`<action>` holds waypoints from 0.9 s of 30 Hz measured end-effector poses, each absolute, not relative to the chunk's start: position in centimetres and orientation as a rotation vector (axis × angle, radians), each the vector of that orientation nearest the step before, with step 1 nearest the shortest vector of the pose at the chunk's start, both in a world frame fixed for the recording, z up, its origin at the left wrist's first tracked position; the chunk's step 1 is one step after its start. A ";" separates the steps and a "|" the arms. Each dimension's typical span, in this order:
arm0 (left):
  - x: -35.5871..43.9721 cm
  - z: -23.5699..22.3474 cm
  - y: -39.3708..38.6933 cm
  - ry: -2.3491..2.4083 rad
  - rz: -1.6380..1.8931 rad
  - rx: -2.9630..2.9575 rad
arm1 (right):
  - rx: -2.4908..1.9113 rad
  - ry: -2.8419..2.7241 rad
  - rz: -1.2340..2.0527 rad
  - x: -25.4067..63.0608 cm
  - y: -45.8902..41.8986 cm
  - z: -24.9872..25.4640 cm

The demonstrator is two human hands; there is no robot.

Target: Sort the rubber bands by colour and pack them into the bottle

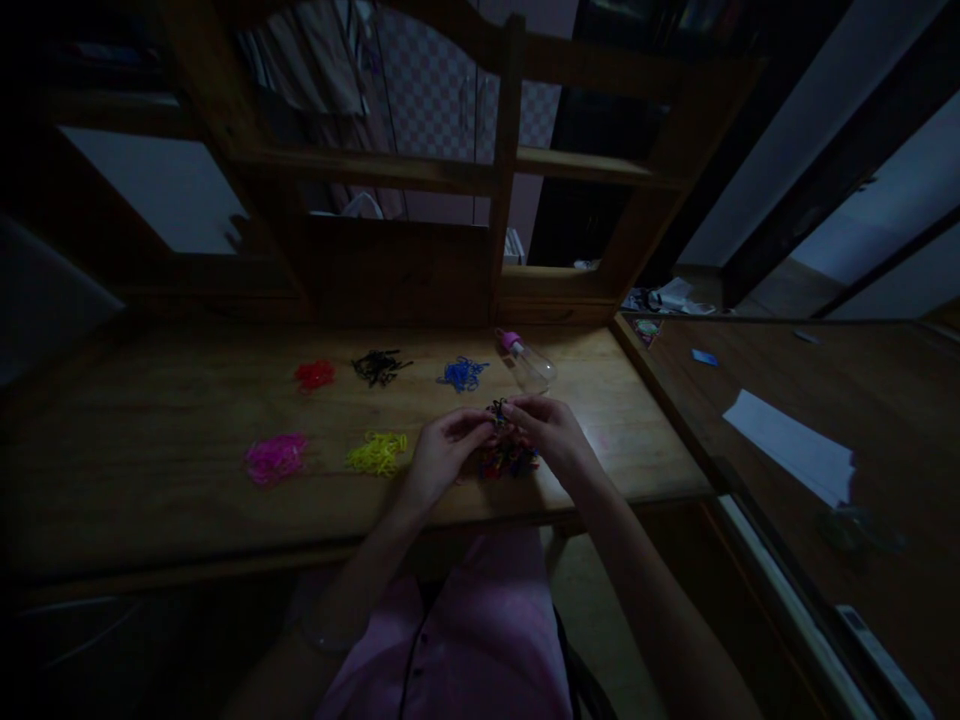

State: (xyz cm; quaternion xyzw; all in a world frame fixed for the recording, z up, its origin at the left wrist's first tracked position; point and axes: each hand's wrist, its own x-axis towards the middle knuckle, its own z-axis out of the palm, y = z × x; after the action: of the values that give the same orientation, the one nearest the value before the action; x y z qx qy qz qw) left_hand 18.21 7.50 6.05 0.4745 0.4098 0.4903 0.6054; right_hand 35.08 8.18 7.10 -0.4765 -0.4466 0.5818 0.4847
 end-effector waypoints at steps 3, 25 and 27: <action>17.7 5.7 7.5 0.954 1.111 1.122 | -1.205 -1.174 1.306 35.3 8.0 7.3; 16.9 6.1 6.8 1.191 1.302 1.659 | -1.115 -0.913 1.492 33.6 7.6 8.2; 16.6 5.4 6.6 1.217 1.302 1.642 | -1.091 -0.878 1.477 34.1 7.9 8.4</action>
State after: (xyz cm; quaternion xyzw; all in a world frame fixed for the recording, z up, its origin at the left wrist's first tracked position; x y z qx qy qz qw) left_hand 16.58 6.59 5.40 0.6343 0.4702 0.5030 0.3516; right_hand 34.05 7.91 8.40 -0.4561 -0.3670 0.6174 0.5255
